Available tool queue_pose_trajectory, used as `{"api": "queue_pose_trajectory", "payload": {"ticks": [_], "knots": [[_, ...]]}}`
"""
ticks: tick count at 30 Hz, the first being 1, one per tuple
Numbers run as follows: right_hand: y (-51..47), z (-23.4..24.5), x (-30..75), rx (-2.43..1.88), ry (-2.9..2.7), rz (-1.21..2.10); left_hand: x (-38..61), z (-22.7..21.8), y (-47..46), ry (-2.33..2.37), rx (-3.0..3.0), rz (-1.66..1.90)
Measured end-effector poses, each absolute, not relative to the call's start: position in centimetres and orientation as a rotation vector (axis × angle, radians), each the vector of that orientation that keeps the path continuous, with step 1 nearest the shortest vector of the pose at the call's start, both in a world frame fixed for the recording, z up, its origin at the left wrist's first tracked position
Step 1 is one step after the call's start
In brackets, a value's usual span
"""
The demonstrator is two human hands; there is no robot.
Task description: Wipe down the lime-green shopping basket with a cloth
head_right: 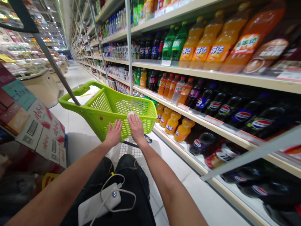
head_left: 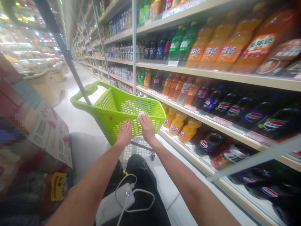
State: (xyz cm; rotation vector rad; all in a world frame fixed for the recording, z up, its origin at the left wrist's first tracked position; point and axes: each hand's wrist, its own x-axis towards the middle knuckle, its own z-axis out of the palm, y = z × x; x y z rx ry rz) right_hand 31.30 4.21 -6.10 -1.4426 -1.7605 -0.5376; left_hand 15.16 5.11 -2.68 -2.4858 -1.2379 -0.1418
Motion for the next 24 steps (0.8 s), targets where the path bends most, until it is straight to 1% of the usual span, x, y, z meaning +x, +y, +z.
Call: {"api": "queue_pose_trajectory", "payload": {"ticks": [3,6,9,12,15,20,22,24], "knots": [[5.3,-6.4,30.7,-1.473,-1.810,-0.500,14.5,-2.3,5.1,-1.269,-2.487,-0.141],[5.5,-8.1,29.8,-1.528,-1.921,-0.452,13.7,-1.7,5.0,-1.320,-2.497,-0.127],[4.7,-9.8,29.1,-1.588,-2.057,-0.380,12.9,-1.3,4.7,-1.360,-2.503,-0.114],[3.6,-10.3,28.8,-1.599,-2.114,-0.320,12.3,-0.8,4.3,-1.378,-2.506,-0.093],[3.0,-8.8,28.7,-1.517,-2.053,-0.363,11.8,-0.2,4.0,-1.389,-2.487,-0.103],[3.9,-4.4,28.7,-1.411,-1.900,-0.475,11.0,0.8,4.0,-1.413,-2.436,-0.168],[4.5,-3.8,28.5,-1.429,-1.886,-0.474,10.6,0.9,4.1,-1.410,-2.423,-0.186],[5.1,-4.4,28.2,-1.452,-1.889,-0.464,10.3,0.8,4.3,-1.401,-2.411,-0.199]]}}
